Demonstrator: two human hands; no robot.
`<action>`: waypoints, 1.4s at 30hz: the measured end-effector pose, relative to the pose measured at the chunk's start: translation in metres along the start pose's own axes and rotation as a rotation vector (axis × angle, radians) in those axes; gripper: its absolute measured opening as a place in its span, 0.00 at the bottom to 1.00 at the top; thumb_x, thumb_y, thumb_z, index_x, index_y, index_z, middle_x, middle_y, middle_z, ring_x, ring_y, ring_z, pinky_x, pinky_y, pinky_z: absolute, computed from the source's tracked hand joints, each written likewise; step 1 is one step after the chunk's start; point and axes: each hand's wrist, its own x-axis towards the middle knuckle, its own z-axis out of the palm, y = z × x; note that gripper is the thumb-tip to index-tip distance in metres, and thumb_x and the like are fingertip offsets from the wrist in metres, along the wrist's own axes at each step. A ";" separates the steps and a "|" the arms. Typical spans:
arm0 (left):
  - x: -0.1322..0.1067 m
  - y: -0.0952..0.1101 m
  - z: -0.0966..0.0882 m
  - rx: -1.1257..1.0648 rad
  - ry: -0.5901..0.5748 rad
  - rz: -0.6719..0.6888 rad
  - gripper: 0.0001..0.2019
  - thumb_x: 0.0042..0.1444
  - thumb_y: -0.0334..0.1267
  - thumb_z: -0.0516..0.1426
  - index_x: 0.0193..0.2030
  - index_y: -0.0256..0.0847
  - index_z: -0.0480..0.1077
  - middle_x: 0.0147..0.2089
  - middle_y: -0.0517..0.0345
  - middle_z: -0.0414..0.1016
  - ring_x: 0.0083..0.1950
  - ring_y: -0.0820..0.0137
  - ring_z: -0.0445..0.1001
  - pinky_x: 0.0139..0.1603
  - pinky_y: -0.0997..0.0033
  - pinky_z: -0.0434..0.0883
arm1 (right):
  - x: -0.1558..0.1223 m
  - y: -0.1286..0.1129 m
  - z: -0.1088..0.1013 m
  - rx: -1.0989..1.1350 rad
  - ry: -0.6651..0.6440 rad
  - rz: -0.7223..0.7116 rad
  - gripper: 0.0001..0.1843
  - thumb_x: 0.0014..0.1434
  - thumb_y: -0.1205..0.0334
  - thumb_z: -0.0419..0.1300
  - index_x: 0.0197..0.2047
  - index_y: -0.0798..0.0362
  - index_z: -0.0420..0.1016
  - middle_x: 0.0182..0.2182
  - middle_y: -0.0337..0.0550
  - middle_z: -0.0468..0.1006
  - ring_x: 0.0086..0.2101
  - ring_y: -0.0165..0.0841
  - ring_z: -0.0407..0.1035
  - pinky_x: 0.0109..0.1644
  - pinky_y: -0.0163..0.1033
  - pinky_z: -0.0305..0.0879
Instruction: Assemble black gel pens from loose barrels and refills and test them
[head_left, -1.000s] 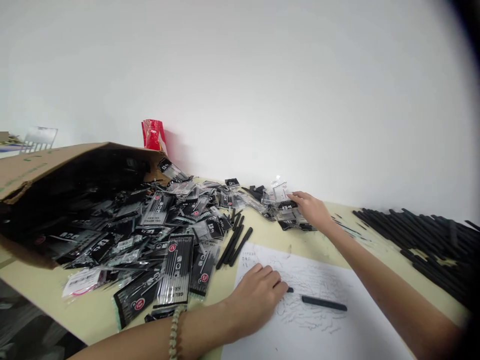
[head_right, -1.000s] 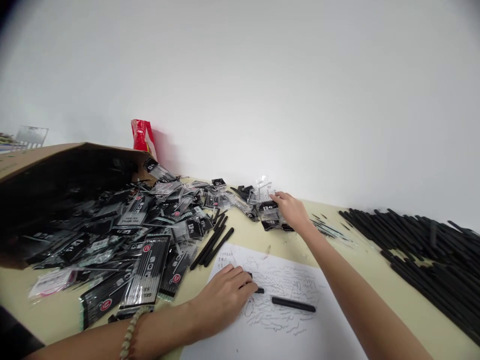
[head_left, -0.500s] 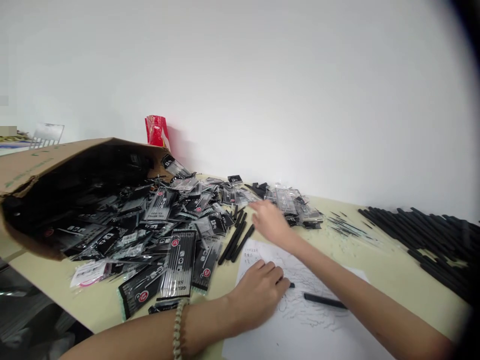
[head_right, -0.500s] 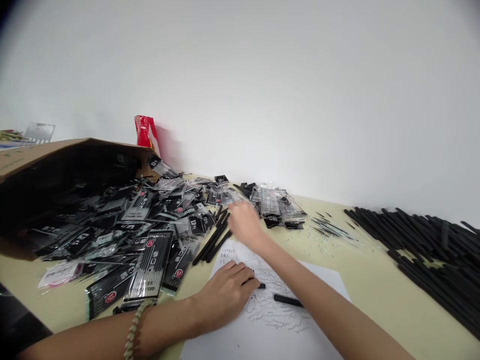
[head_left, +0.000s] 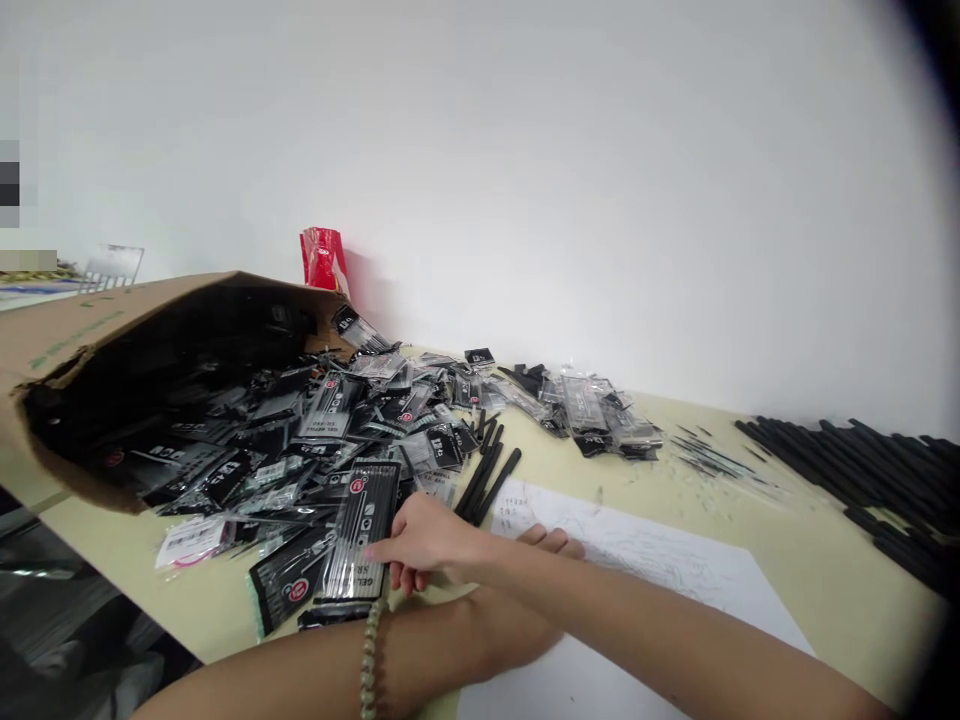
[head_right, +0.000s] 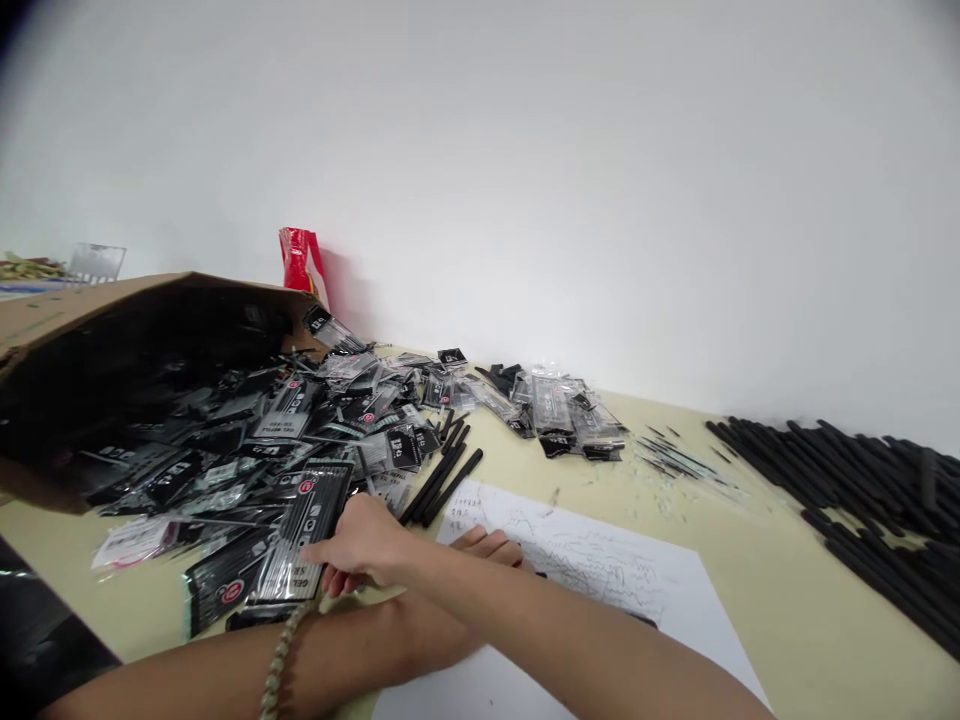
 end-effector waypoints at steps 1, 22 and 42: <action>0.002 -0.001 -0.003 -0.007 0.000 0.009 0.13 0.61 0.37 0.47 0.50 0.38 0.65 0.49 0.56 0.71 0.52 0.66 0.67 0.56 0.68 0.61 | 0.000 0.000 0.002 0.001 0.025 -0.012 0.20 0.52 0.65 0.60 0.12 0.56 0.61 0.10 0.35 0.64 0.11 0.23 0.56 0.13 0.28 0.52; 0.019 -0.010 -0.050 -0.531 0.235 -0.157 0.09 0.58 0.37 0.52 0.41 0.38 0.70 0.40 0.50 0.73 0.43 0.65 0.69 0.47 0.63 0.66 | -0.190 0.119 -0.098 0.469 0.661 -0.263 0.18 0.56 0.46 0.56 0.39 0.53 0.62 0.22 0.34 0.69 0.21 0.28 0.66 0.25 0.33 0.63; 0.025 -0.009 -0.051 -1.251 0.080 -0.617 0.16 0.53 0.46 0.54 0.21 0.37 0.68 0.22 0.60 0.67 0.26 0.73 0.63 0.29 0.76 0.61 | -0.214 0.149 -0.063 0.575 0.596 -0.214 0.18 0.55 0.48 0.59 0.41 0.53 0.64 0.20 0.31 0.63 0.22 0.36 0.73 0.22 0.35 0.69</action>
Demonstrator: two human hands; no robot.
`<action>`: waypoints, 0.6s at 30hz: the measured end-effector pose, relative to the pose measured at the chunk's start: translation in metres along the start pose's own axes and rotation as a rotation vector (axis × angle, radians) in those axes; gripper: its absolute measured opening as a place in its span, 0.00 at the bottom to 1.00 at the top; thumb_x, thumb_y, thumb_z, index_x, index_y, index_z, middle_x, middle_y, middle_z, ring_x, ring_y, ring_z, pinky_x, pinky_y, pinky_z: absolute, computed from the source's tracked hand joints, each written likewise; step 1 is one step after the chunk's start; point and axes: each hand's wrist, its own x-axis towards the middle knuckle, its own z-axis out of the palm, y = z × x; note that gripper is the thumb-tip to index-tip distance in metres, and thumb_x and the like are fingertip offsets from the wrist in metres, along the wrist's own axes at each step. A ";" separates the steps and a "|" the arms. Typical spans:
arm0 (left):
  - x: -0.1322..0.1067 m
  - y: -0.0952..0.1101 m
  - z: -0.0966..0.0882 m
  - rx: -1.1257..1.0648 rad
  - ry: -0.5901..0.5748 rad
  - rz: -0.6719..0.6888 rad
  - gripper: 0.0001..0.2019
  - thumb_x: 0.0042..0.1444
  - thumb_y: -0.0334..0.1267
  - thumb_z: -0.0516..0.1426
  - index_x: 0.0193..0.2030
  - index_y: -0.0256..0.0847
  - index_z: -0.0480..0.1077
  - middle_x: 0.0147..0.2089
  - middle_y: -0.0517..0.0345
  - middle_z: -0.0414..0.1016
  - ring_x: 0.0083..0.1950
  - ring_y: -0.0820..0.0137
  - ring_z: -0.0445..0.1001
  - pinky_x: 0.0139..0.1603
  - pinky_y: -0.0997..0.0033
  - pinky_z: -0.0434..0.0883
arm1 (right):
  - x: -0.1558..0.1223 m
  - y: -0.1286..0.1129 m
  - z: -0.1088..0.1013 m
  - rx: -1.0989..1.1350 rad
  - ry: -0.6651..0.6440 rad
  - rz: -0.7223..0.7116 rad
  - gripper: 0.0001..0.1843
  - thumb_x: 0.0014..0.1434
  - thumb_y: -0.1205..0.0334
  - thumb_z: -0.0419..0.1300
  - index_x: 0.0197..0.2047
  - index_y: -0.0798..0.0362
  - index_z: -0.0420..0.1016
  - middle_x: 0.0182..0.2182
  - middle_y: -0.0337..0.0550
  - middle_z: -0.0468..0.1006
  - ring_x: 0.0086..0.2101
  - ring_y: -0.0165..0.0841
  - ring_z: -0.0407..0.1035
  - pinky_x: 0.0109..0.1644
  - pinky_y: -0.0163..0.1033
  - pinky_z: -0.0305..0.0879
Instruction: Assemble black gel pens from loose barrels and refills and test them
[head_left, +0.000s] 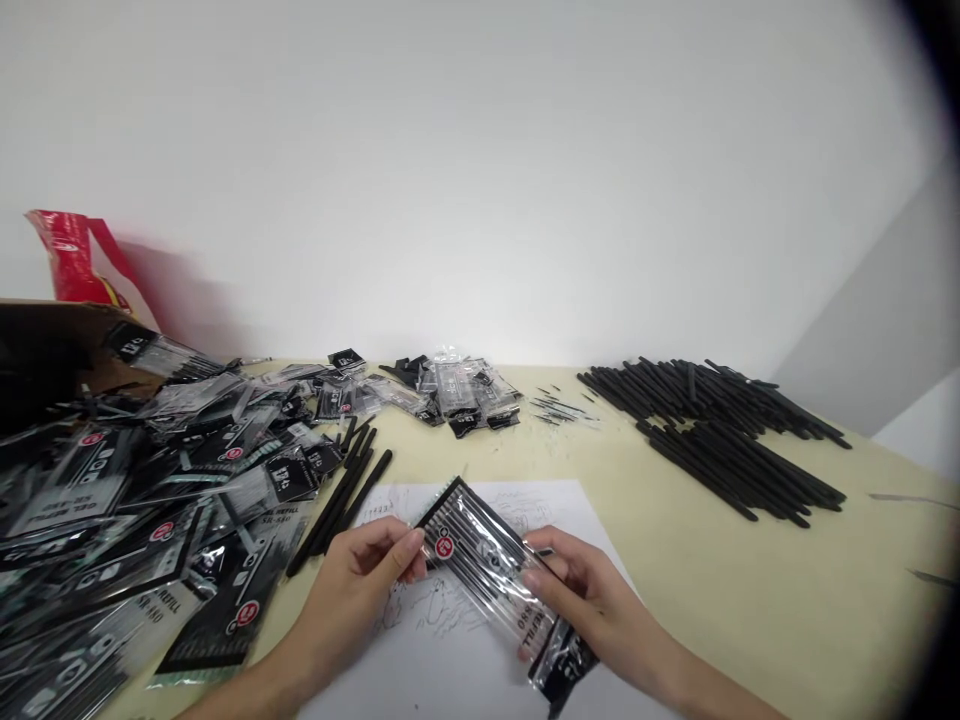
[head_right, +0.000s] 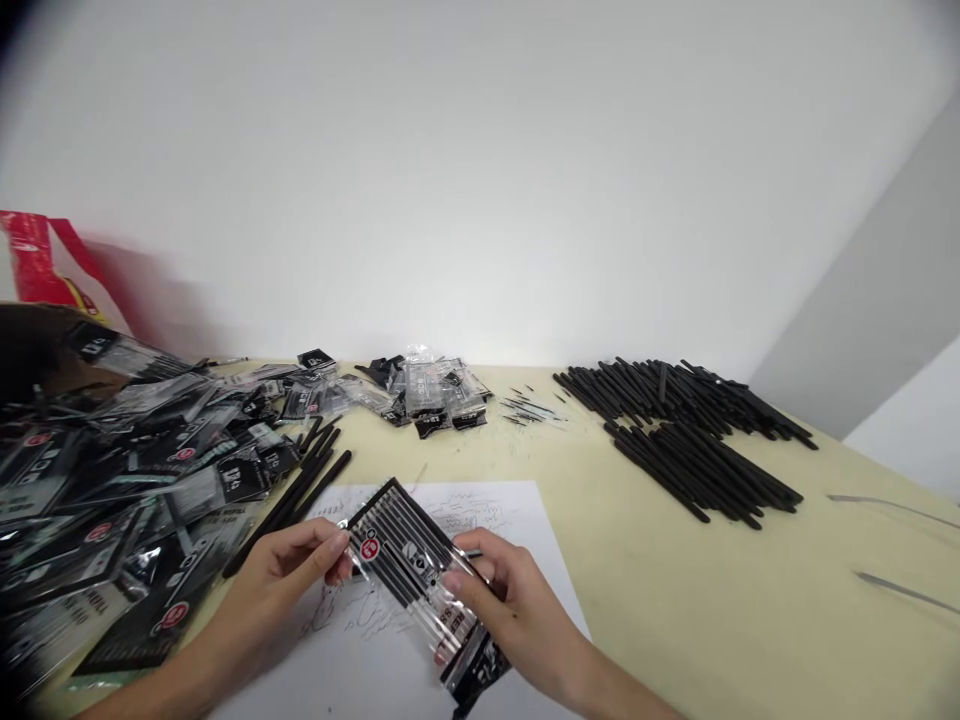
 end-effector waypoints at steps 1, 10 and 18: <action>0.000 0.000 0.000 -0.008 0.012 -0.011 0.16 0.53 0.46 0.55 0.21 0.37 0.68 0.22 0.60 0.67 0.26 0.73 0.63 0.29 0.77 0.61 | 0.000 0.001 0.001 -0.022 -0.001 -0.005 0.18 0.55 0.49 0.59 0.42 0.53 0.63 0.20 0.31 0.64 0.22 0.35 0.73 0.23 0.34 0.69; -0.002 -0.002 -0.001 -0.079 0.017 0.020 0.14 0.56 0.44 0.54 0.25 0.38 0.67 0.22 0.63 0.65 0.27 0.75 0.62 0.30 0.78 0.60 | -0.003 0.005 0.007 0.116 -0.083 0.030 0.19 0.54 0.50 0.61 0.41 0.56 0.64 0.21 0.35 0.69 0.22 0.29 0.69 0.26 0.33 0.67; -0.003 -0.006 -0.001 -0.069 0.027 0.057 0.14 0.55 0.45 0.54 0.23 0.38 0.68 0.22 0.62 0.65 0.26 0.74 0.62 0.29 0.78 0.60 | -0.002 0.006 0.012 0.323 -0.106 0.205 0.23 0.46 0.50 0.67 0.39 0.56 0.66 0.22 0.37 0.72 0.19 0.29 0.70 0.25 0.35 0.69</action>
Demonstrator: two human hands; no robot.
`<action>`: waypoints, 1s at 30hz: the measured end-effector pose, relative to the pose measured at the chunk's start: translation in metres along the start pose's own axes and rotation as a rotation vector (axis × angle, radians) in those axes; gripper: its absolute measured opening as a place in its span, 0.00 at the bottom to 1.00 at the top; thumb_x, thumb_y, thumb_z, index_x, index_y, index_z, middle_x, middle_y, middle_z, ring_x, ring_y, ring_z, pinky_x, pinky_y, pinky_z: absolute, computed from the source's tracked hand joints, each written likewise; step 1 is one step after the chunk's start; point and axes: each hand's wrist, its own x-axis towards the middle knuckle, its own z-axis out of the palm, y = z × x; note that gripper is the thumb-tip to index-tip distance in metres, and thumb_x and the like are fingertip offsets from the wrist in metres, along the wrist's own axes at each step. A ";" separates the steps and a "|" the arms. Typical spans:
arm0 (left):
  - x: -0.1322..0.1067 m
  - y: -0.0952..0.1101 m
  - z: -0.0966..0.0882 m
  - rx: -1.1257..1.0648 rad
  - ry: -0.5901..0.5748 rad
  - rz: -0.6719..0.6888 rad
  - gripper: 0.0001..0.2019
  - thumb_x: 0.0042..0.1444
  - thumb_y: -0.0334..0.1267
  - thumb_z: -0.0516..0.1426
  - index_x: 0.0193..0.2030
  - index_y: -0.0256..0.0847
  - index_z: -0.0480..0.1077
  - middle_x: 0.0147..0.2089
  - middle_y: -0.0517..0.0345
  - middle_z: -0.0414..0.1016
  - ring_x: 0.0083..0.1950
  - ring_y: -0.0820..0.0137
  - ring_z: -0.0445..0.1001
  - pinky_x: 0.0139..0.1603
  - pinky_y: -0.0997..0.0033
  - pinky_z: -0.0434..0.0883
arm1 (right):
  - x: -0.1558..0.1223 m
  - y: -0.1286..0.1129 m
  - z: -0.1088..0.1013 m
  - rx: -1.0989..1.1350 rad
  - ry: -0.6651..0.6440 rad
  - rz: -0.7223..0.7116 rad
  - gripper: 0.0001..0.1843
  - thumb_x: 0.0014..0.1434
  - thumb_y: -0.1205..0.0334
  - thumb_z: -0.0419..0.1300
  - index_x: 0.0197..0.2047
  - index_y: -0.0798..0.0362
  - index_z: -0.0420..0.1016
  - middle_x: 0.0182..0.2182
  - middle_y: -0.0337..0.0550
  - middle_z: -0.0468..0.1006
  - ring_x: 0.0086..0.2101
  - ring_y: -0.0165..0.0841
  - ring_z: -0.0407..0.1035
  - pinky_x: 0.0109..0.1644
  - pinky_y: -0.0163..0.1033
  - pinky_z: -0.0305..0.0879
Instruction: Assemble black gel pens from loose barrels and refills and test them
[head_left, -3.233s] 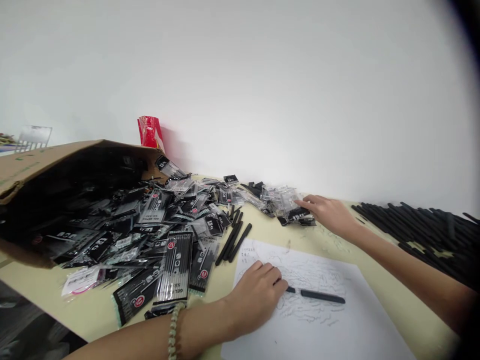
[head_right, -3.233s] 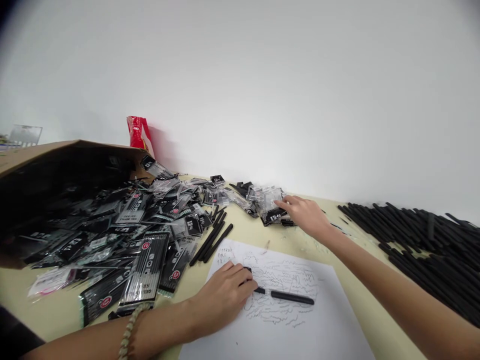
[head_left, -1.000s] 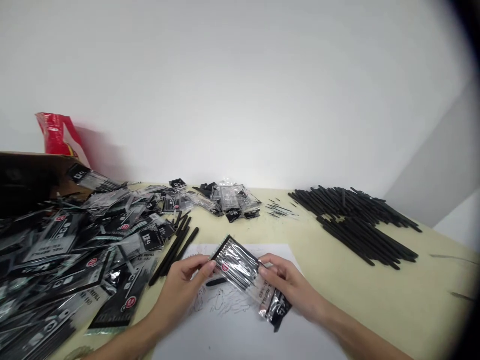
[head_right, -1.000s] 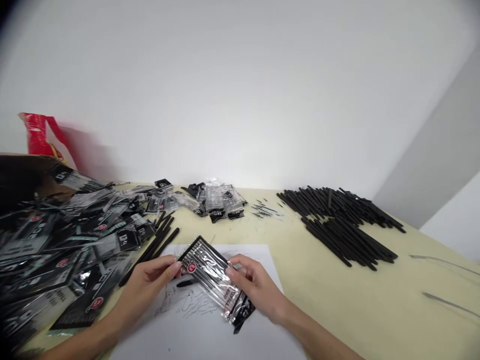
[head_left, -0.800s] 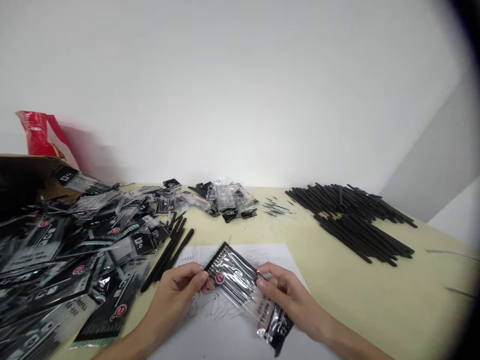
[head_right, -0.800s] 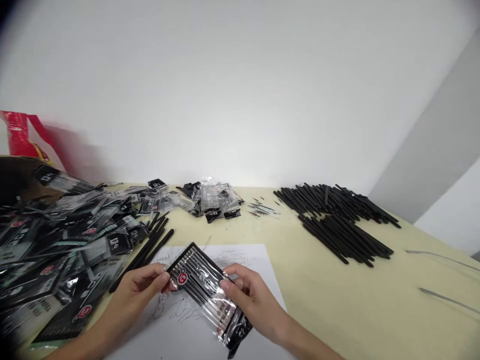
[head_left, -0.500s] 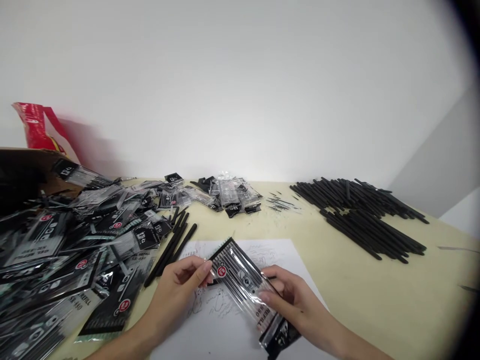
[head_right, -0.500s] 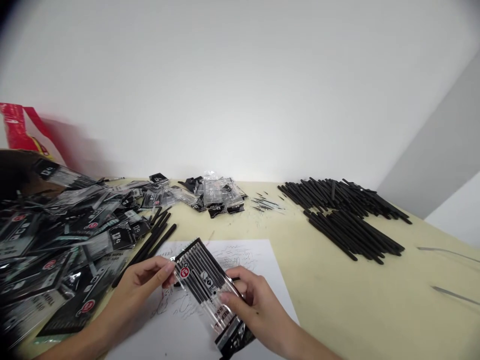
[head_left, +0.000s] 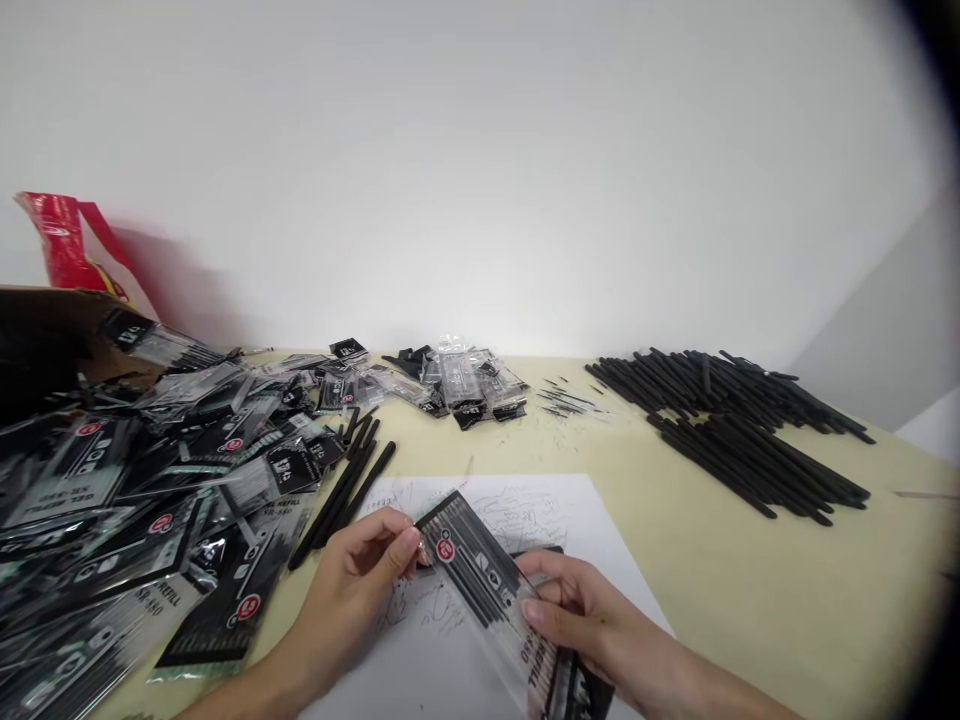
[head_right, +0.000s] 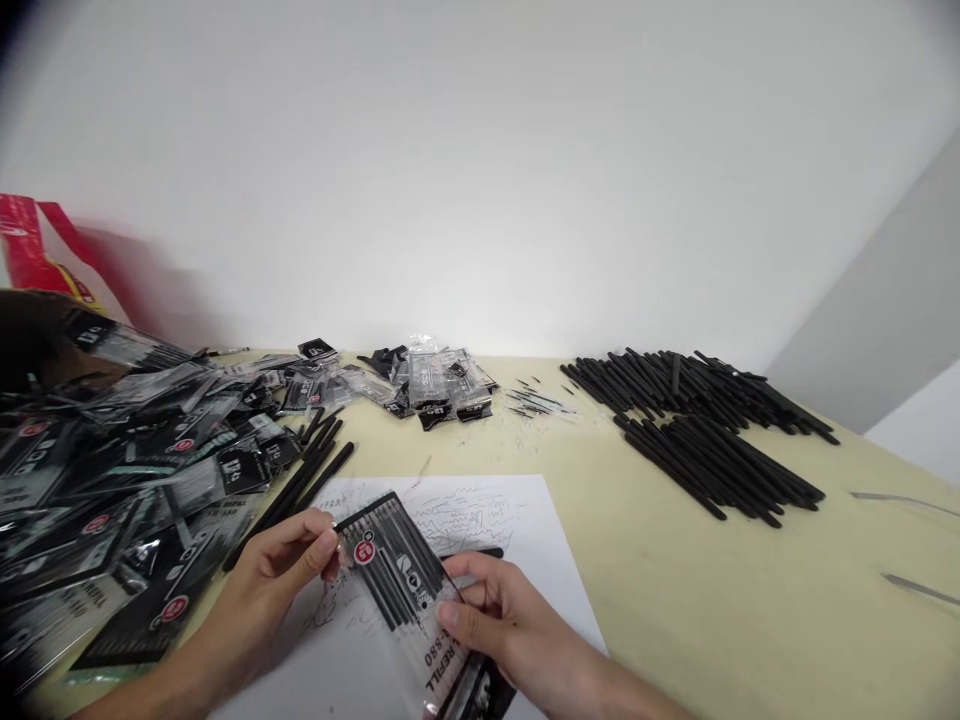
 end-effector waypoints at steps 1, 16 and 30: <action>0.000 0.000 0.000 -0.004 -0.002 0.002 0.14 0.55 0.45 0.54 0.24 0.38 0.68 0.22 0.62 0.65 0.26 0.74 0.62 0.29 0.78 0.60 | 0.000 0.001 0.000 0.015 0.000 0.008 0.23 0.46 0.50 0.67 0.39 0.56 0.66 0.22 0.37 0.72 0.19 0.28 0.69 0.25 0.35 0.70; -0.001 -0.002 0.001 -0.045 -0.090 -0.052 0.12 0.54 0.45 0.55 0.27 0.38 0.66 0.23 0.63 0.64 0.27 0.75 0.61 0.29 0.78 0.58 | 0.000 0.002 0.002 0.109 -0.042 -0.048 0.19 0.48 0.55 0.67 0.39 0.57 0.67 0.23 0.37 0.72 0.20 0.25 0.68 0.28 0.35 0.70; -0.003 -0.003 -0.002 0.008 -0.053 0.030 0.11 0.54 0.43 0.56 0.26 0.38 0.66 0.23 0.64 0.61 0.26 0.75 0.58 0.26 0.78 0.56 | -0.005 -0.007 0.005 0.108 0.007 0.034 0.22 0.47 0.56 0.68 0.43 0.60 0.74 0.27 0.43 0.75 0.28 0.27 0.71 0.31 0.28 0.66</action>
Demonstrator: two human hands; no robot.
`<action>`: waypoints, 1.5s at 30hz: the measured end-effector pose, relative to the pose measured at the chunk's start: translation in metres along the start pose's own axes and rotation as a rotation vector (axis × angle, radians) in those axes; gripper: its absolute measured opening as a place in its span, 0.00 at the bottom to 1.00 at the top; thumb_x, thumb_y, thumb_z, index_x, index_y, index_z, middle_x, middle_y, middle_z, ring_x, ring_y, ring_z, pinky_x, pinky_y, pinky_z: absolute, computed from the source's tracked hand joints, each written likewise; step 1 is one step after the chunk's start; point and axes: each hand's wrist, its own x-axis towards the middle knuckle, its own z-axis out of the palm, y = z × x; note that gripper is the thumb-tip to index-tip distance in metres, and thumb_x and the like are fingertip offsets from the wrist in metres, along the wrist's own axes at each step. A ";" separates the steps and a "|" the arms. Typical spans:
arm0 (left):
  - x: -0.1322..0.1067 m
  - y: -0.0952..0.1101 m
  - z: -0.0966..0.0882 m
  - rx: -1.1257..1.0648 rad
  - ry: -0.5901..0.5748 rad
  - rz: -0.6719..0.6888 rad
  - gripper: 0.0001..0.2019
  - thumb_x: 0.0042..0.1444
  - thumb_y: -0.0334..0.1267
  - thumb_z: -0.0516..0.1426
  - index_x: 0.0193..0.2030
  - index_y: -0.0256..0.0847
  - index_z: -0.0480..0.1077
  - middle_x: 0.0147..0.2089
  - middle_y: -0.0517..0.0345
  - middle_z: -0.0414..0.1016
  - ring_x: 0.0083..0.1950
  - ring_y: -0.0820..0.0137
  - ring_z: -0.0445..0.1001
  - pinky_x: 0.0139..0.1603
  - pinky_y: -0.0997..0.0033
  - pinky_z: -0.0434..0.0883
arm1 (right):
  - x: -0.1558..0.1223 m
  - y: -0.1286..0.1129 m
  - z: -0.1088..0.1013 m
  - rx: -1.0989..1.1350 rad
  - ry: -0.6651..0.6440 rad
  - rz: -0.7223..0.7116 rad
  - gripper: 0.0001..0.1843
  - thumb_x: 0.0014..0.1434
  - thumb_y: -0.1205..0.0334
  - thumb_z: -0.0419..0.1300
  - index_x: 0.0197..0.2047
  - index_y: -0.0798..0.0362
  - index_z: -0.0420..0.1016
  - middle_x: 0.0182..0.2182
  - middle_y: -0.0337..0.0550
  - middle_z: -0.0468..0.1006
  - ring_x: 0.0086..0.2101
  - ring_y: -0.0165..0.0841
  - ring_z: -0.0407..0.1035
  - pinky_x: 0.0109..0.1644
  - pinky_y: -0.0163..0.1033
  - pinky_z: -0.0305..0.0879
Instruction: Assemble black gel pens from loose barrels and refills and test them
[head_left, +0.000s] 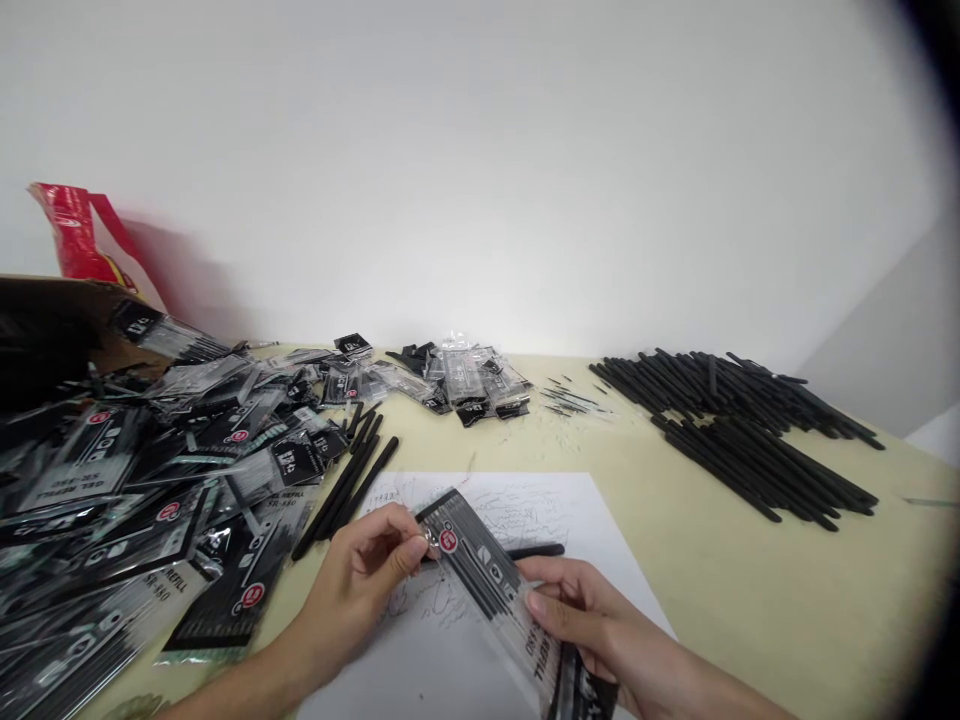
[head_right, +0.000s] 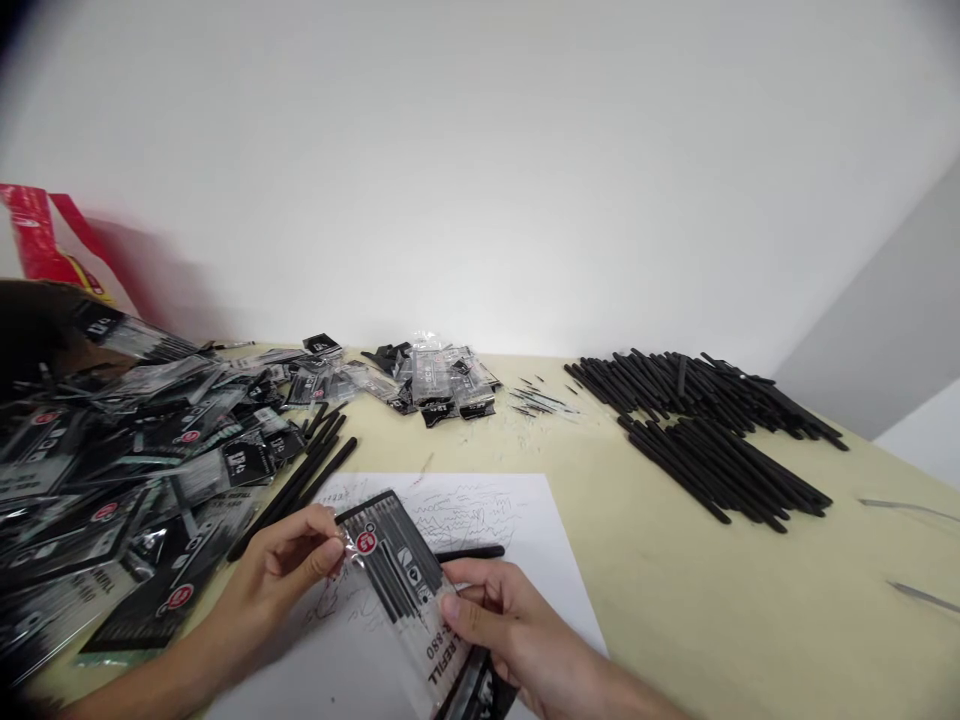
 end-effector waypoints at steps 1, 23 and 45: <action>0.000 0.000 0.000 0.000 -0.002 0.008 0.11 0.54 0.42 0.56 0.26 0.38 0.66 0.23 0.64 0.61 0.26 0.75 0.59 0.26 0.78 0.57 | 0.000 0.000 0.000 0.003 -0.001 0.006 0.22 0.47 0.56 0.68 0.43 0.60 0.74 0.28 0.44 0.76 0.28 0.27 0.71 0.32 0.28 0.66; 0.016 0.003 -0.024 0.980 0.097 0.859 0.06 0.53 0.25 0.52 0.35 0.38 0.65 0.31 0.56 0.74 0.32 0.70 0.70 0.36 0.70 0.65 | -0.005 -0.004 -0.010 -0.084 -0.102 -0.073 0.23 0.47 0.64 0.68 0.48 0.58 0.72 0.31 0.45 0.77 0.32 0.29 0.72 0.36 0.30 0.65; 0.007 0.002 -0.006 -0.590 -0.103 -0.457 0.16 0.45 0.48 0.63 0.30 0.37 0.66 0.24 0.62 0.68 0.20 0.76 0.66 0.18 0.78 0.61 | -0.001 -0.008 -0.009 -0.409 -0.170 -0.102 0.15 0.48 0.56 0.66 0.36 0.59 0.76 0.25 0.37 0.67 0.25 0.24 0.57 0.27 0.28 0.52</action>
